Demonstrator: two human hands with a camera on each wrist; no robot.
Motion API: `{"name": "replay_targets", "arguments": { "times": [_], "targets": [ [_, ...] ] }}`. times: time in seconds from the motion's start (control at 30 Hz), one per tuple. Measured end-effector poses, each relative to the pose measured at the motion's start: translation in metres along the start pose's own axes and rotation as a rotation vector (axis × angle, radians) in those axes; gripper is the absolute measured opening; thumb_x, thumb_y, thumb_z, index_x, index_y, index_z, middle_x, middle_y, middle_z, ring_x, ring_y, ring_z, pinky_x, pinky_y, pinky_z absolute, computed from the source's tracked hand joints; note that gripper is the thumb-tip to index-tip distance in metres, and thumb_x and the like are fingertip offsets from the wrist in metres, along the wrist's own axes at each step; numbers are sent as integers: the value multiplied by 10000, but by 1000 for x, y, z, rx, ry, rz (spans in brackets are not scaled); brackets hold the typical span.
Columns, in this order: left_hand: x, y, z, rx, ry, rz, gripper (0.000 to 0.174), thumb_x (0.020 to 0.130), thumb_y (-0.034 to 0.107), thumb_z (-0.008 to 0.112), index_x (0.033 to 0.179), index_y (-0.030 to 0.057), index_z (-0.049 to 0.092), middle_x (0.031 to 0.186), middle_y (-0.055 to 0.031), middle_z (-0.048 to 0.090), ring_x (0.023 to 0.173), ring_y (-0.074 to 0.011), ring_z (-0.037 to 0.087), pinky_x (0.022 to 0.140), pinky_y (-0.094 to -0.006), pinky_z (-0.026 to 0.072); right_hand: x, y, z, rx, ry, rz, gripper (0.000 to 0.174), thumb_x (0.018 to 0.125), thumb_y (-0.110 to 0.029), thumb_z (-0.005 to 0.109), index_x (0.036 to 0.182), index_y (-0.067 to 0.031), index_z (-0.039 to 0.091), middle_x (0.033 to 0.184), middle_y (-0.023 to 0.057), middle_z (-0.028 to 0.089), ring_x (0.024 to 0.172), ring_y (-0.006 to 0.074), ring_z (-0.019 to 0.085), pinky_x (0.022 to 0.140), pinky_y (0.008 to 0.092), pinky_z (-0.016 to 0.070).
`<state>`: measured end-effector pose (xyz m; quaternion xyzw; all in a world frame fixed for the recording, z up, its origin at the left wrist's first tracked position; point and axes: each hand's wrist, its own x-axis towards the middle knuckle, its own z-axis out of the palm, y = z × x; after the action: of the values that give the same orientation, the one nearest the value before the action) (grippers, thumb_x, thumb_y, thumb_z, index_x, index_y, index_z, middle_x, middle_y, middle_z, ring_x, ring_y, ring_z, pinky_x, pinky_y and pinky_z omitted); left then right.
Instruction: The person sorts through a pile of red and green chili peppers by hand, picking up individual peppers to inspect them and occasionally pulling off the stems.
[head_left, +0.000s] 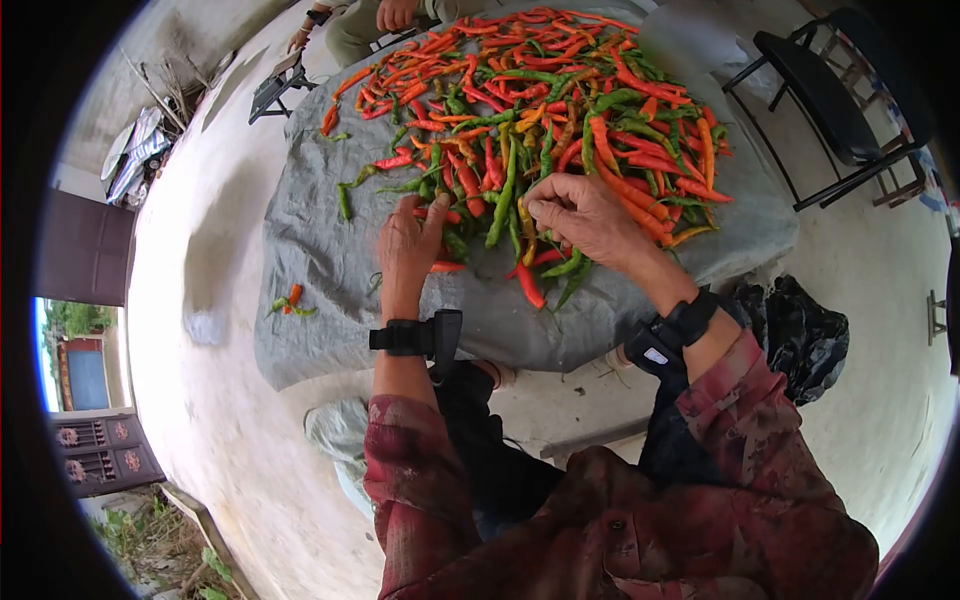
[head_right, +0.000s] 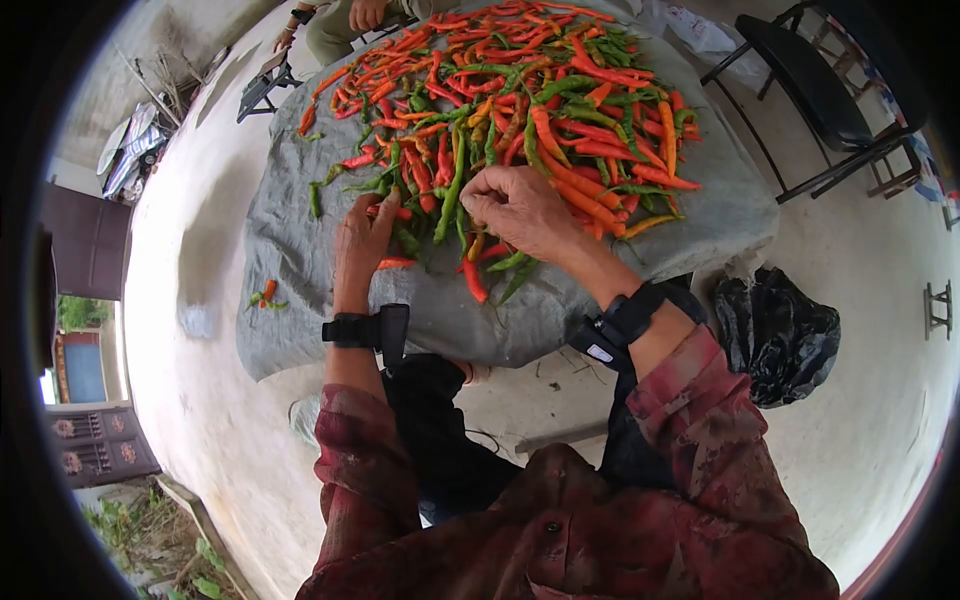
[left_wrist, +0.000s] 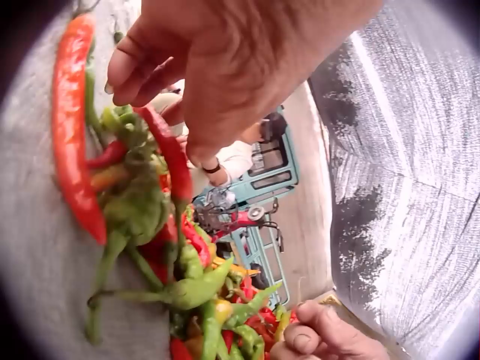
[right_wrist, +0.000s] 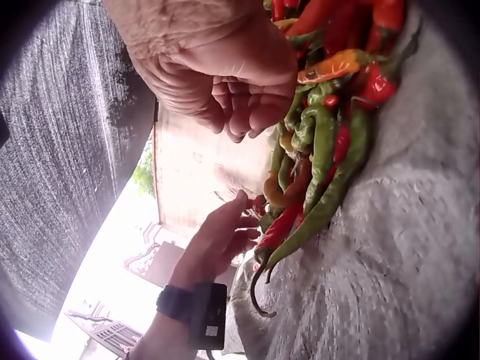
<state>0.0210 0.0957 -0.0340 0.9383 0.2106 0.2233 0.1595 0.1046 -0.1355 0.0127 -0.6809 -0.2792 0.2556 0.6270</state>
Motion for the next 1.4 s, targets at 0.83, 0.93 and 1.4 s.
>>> {"name": "replay_targets", "arguments": {
  "times": [0.83,0.93,1.4],
  "targets": [
    [-23,111,-10,-1714,-162,-120,503,878,-51,450,1361,52,358,1284,-116,488,1144,-175,490,969,-290,370,2,-2,13,-90,168,-127,353,813,-186,645,1075,37,568,749,128,619,685,171,579,627,313,455],
    [-26,111,-15,-1743,-175,-102,576,886,-45,435,1417,70,244,1330,-133,450,1185,-211,470,995,-309,353,2,-2,11,-175,106,-187,315,814,-167,642,1037,43,569,719,100,599,659,148,559,609,297,450],
    [-25,81,-16,-1497,-289,-316,276,941,207,491,1147,26,526,931,-62,627,584,-57,487,511,-162,381,4,-6,-9,459,310,-27,214,902,-262,551,948,-54,534,753,7,550,592,51,500,468,191,411]
  ]
}}
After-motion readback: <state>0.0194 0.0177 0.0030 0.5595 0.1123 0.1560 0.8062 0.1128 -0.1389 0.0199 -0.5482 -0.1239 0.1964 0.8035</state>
